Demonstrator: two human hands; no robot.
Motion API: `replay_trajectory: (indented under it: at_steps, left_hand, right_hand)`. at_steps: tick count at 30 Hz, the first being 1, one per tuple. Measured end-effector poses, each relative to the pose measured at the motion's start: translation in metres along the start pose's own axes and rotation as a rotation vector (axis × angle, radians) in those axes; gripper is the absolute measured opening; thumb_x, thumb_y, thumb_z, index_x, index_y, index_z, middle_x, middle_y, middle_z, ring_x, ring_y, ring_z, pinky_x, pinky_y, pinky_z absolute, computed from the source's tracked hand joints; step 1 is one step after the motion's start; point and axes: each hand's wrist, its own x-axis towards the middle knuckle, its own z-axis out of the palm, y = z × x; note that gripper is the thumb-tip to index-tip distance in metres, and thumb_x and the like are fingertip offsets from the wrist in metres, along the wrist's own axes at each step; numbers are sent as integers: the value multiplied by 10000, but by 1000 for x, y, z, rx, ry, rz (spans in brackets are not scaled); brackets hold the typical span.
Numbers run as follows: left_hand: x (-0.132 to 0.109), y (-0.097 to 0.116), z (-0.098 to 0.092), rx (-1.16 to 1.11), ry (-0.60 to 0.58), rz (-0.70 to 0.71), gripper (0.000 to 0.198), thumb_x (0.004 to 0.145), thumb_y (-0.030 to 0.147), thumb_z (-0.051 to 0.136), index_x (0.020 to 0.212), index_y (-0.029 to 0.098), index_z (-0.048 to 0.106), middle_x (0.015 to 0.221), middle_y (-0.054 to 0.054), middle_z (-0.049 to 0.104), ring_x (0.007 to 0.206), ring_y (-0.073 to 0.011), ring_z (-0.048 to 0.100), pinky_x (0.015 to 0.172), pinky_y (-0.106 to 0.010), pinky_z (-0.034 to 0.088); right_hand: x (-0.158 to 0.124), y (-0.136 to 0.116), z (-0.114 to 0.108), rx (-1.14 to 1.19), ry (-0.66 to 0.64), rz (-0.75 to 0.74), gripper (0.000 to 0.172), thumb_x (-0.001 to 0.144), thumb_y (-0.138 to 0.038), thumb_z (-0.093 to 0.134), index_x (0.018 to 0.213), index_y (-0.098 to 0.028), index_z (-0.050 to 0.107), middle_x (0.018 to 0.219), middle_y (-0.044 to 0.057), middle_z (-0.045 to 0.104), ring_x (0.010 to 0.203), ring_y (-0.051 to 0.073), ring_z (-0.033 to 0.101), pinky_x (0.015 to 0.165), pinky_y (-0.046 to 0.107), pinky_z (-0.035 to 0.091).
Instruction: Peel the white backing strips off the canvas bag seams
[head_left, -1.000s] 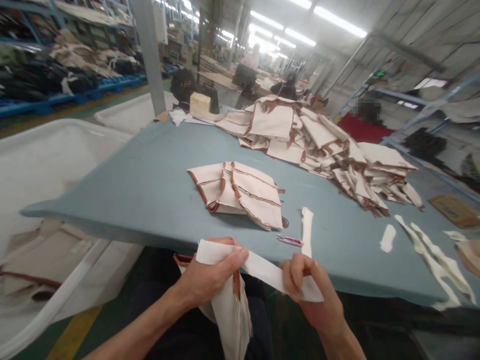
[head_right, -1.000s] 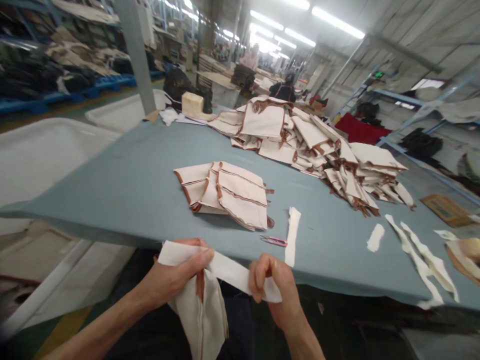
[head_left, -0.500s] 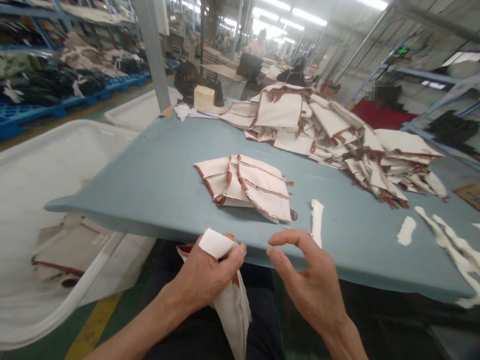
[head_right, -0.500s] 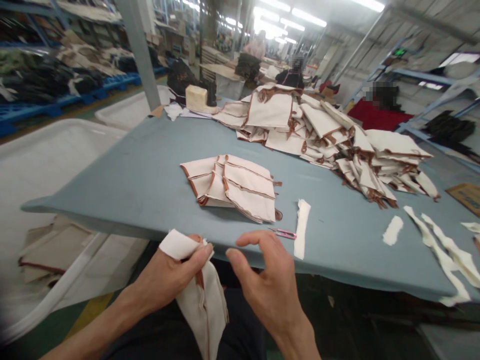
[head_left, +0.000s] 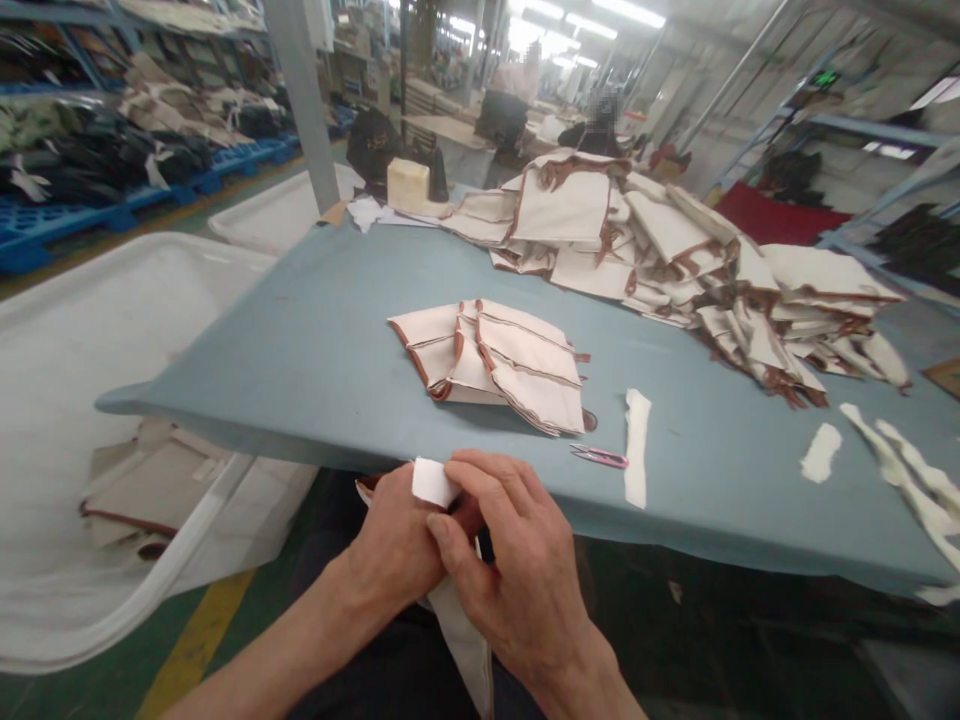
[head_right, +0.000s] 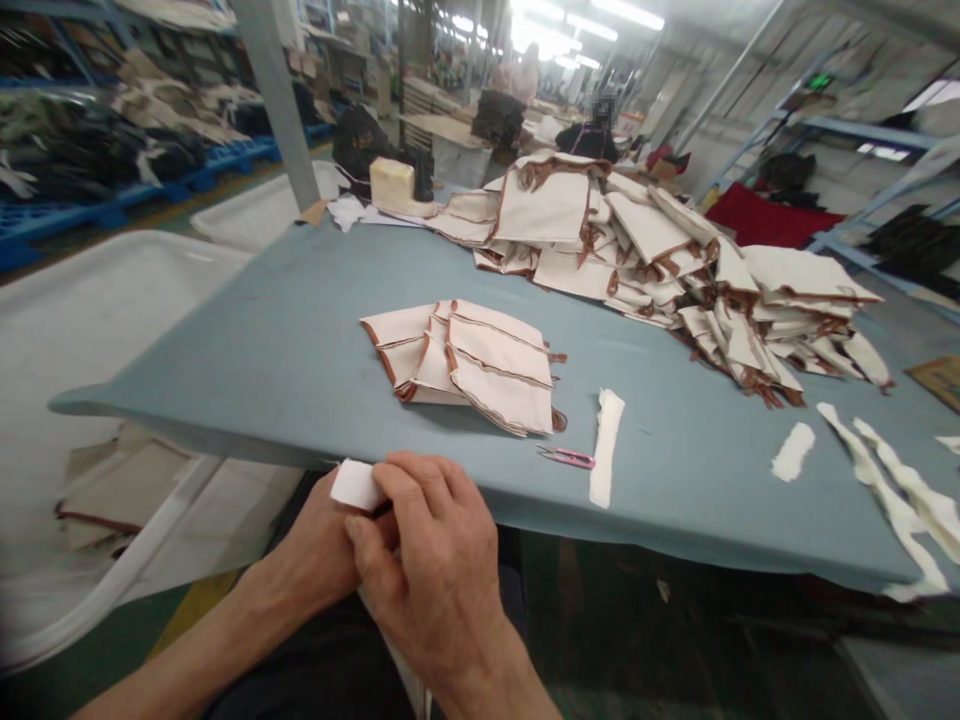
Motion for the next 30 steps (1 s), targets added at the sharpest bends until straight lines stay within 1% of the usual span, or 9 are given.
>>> replay_trajectory:
  at_steps: [6, 9, 13, 15, 17, 20, 22, 26, 30]
  left_hand:
    - [5, -2, 1, 186, -111, 26, 129, 849, 228, 585, 742, 211, 655, 749, -73, 728, 706, -250, 641, 641, -330, 411]
    - [6, -1, 0, 238, -170, 53, 148, 829, 132, 595, 779, 197, 719, 865, -131, 796, 815, -301, 703, 687, -352, 460]
    - [3, 7, -6, 242, -210, 54, 191, 833, 102, 579, 769, 187, 738, 909, -144, 829, 841, -305, 750, 712, -349, 476]
    - [1, 11, -9, 241, -220, 24, 198, 859, 137, 567, 768, 187, 735, 873, -132, 829, 780, -295, 761, 659, -335, 452]
    - [0, 14, -12, 246, -216, -14, 196, 900, 183, 558, 810, 185, 732, 861, -131, 824, 764, -298, 769, 637, -330, 434]
    - [-1, 15, -11, 238, -178, -55, 206, 980, 276, 537, 994, 182, 719, 925, -131, 824, 829, -317, 781, 685, -341, 458]
    - [-2, 13, -6, 250, -153, -79, 236, 1016, 309, 515, 1094, 182, 698, 955, -129, 825, 885, -333, 788, 727, -356, 483]
    - [-6, 8, 8, 334, -127, -120, 307, 1034, 351, 529, 1253, 190, 670, 974, -129, 833, 1004, -386, 791, 793, -400, 527]
    - [-9, 0, 15, 309, -82, -94, 405, 1021, 408, 546, 1352, 199, 648, 1047, -136, 836, 1070, -394, 779, 823, -403, 538]
  right_hand:
    - [2, 10, 4, 63, -13, 52, 143, 956, -180, 685, 1095, -206, 705, 1104, 96, 802, 1038, 266, 717, 925, 423, 595]
    - [1, 16, 7, 67, -22, 31, 100, 998, -199, 650, 1067, -221, 719, 1073, 95, 811, 1004, 258, 728, 917, 424, 599]
    - [-3, 19, 13, 100, 28, 29, 192, 1031, -145, 548, 1060, -205, 728, 1060, 106, 813, 988, 236, 744, 920, 398, 595]
    - [-5, 20, 17, 182, 80, 92, 228, 1026, -123, 519, 1025, -196, 735, 1019, 97, 816, 971, 218, 753, 911, 364, 587]
    - [-5, 21, 20, 282, 111, 223, 240, 1027, -157, 514, 994, -193, 750, 995, 87, 818, 937, 207, 756, 883, 339, 581]
    - [-4, 22, 22, 444, 116, 471, 267, 1029, -272, 524, 976, -189, 772, 963, 74, 819, 834, 200, 748, 764, 309, 576]
    - [-1, 23, 22, 543, 139, 587, 299, 1015, -334, 531, 945, -182, 779, 907, 62, 812, 782, 196, 733, 714, 295, 561]
    - [7, 28, 22, 712, 246, 717, 324, 974, -370, 535, 881, -169, 771, 887, 59, 794, 843, 206, 700, 790, 304, 537]
    - [11, 40, 22, 826, 300, 740, 272, 924, -342, 536, 882, -174, 745, 815, 45, 753, 781, 197, 630, 755, 302, 493]
